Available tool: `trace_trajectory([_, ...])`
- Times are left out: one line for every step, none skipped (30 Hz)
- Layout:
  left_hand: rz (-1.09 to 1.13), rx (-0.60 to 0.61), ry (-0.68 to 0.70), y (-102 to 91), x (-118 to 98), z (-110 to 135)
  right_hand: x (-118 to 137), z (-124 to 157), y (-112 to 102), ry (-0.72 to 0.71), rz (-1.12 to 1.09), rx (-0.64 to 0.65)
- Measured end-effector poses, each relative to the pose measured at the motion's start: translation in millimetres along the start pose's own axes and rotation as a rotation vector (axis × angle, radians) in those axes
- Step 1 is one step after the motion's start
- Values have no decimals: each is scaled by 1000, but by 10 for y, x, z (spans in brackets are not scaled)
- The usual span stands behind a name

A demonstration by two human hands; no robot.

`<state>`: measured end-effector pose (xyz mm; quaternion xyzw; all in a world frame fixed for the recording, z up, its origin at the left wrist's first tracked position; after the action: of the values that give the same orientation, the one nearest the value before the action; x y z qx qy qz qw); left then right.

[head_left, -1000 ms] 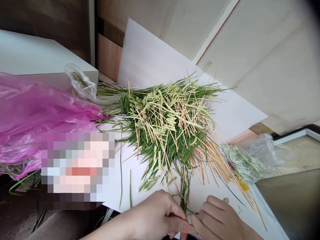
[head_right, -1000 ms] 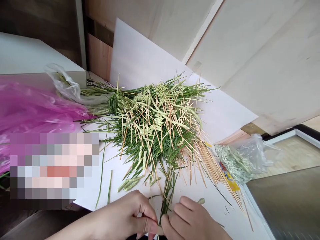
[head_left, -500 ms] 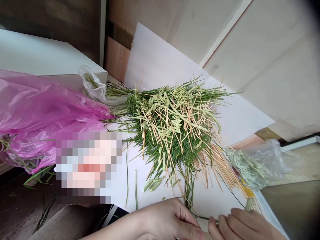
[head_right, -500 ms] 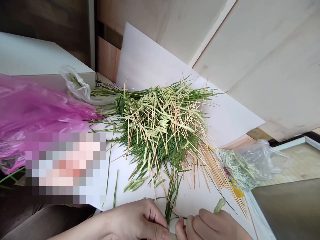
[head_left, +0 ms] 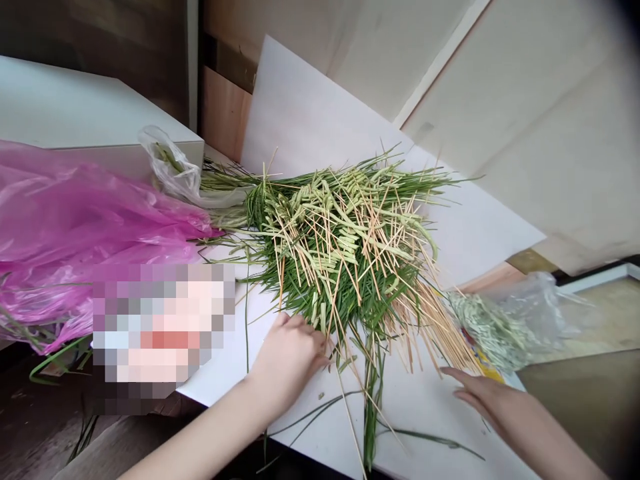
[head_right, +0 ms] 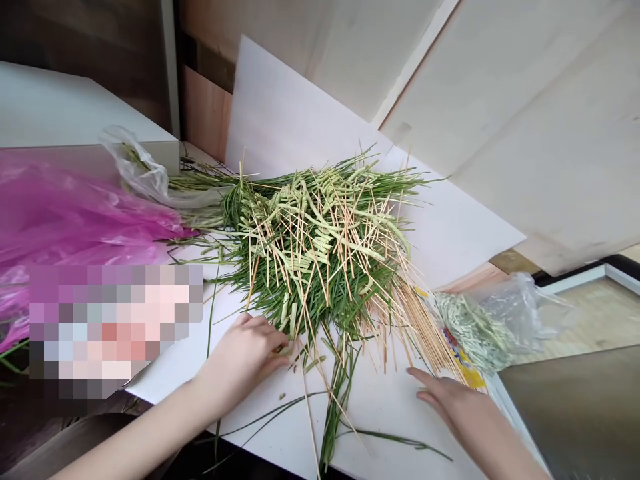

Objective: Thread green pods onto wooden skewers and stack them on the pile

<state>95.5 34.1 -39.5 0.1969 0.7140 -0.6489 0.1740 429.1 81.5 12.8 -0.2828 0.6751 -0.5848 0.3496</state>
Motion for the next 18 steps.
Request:
trace_trajectory([-35,-21,-7,-6,51,-15,114,-58,198,-3,-41,79])
trace_trajectory([-58,-45,-13,-29,90,-23,249,-134,346,5,-90,137])
trace_trajectory([-63,-68,-17,-65,115,-25,400,-226,451,27,-163,183])
trace_trajectory([-47,-80,-16,-105,125,-23,581,-326,536,44,-270,241])
trace_trajectory([-12,-81,-10,-142,123,-19,770,-428,586,68,-397,290])
trace_trajectory([40,-69,-5,-173,113,-14,965,-532,599,86,-524,325])
trace_trajectory([106,-49,0,-195,99,-8,1151,-640,573,87,-615,336])
trace_trajectory([180,-25,7,-209,79,-1,1312,-738,541,93,-692,345])
trace_trajectory([257,1,18,-214,54,8,1446,-822,517,108,-775,353])
trace_trajectory([333,34,36,-206,22,19,1553,-891,506,133,-876,357])
trace_trajectory([407,73,59,-186,-15,34,1630,-948,505,172,-995,348])
trace_trajectory([473,115,89,-157,-58,54,1694,-1000,509,202,-1119,331])
trace_trajectory([532,155,122,-127,-103,76,1742,-1048,514,222,-1237,308])
trace_trajectory([582,187,150,-101,-142,98,1777,-1091,522,232,-1335,287])
trace_trajectory([624,206,170,-83,-171,116,1804,-1125,535,235,-1412,279])
trace_trajectory([660,215,184,-73,-191,129,1828,-1149,553,237,-1474,286])
trace_trajectory([691,218,196,-72,-208,139,1846,-1163,574,245,-1528,302])
trace_trajectory([715,220,207,-75,-224,147,1857,-1168,595,265,-1577,321])
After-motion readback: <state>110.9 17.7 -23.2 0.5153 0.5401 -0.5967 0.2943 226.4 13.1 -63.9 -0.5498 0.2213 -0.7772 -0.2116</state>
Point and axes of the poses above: each hand's wrist, its own z-axis away from the middle knuckle, its own y-axis out of the palm, x = y × z, the point moved 9 cm from there along -z, towards the middle knuckle, and after that the axes turned 12 degrees about -y, right-handed, at the moved point
